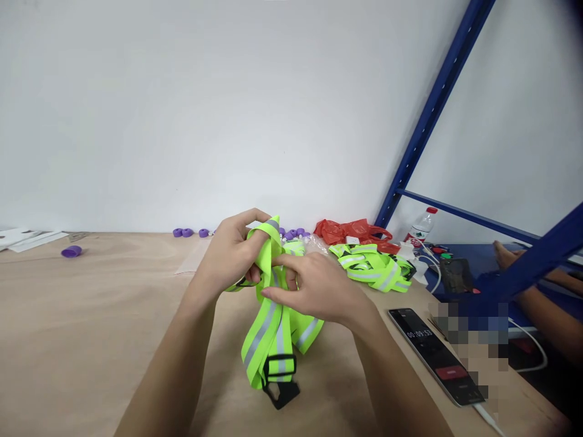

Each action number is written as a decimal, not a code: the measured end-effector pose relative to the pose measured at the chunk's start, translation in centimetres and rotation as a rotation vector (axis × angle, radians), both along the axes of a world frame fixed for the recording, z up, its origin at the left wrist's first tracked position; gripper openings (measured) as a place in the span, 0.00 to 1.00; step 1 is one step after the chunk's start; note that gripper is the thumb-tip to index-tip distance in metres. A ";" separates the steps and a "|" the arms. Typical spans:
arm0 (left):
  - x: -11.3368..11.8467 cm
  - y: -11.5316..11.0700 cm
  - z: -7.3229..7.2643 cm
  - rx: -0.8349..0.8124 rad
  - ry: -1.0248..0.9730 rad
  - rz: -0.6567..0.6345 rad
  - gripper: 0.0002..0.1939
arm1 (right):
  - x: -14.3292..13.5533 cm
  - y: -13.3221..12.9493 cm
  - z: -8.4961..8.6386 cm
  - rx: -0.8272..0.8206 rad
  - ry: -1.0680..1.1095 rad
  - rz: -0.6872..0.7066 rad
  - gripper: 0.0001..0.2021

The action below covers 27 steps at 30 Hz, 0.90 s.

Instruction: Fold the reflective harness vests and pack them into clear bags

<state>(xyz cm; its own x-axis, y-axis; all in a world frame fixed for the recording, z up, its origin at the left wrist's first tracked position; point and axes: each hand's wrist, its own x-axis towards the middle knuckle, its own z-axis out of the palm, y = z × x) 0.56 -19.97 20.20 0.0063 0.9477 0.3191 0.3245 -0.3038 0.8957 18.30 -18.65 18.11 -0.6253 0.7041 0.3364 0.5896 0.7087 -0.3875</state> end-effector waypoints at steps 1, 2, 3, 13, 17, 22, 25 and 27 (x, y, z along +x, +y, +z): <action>0.0 0.0 0.0 0.010 0.001 0.000 0.07 | 0.0 0.0 0.1 0.005 -0.023 0.020 0.09; 0.0 0.0 0.0 0.014 0.002 -0.001 0.07 | 0.1 -0.1 0.1 0.002 -0.038 0.042 0.07; 0.0 0.0 0.1 0.016 0.003 -0.001 0.07 | 0.2 0.0 0.1 -0.003 -0.043 0.056 0.06; -0.7 -0.1 0.3 0.079 0.053 0.067 0.07 | 0.8 1.4 -0.3 0.014 -0.005 -0.145 0.04; -2.0 0.0 0.4 0.034 0.082 0.097 0.08 | 1.6 1.8 -0.3 0.003 0.118 -0.176 0.04; -2.8 -0.1 0.6 0.016 0.123 0.122 0.09 | 1.9 2.4 -0.4 -0.018 0.317 -0.168 0.04; -3.4 -0.1 0.7 0.015 0.170 0.142 0.10 | 2.4 3.1 -0.4 -0.017 0.515 -0.184 0.03; -4.1 -0.1 0.7 0.010 0.176 0.177 0.11 | 3.1 3.7 -0.4 -0.042 0.721 -0.191 0.02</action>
<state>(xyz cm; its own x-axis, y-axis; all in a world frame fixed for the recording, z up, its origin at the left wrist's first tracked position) -3.55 -20.07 20.87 -0.1032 0.9359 0.3369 0.5246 -0.2365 0.8178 21.36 -14.97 17.74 -0.1253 0.7995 0.5875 0.2903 0.5958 -0.7489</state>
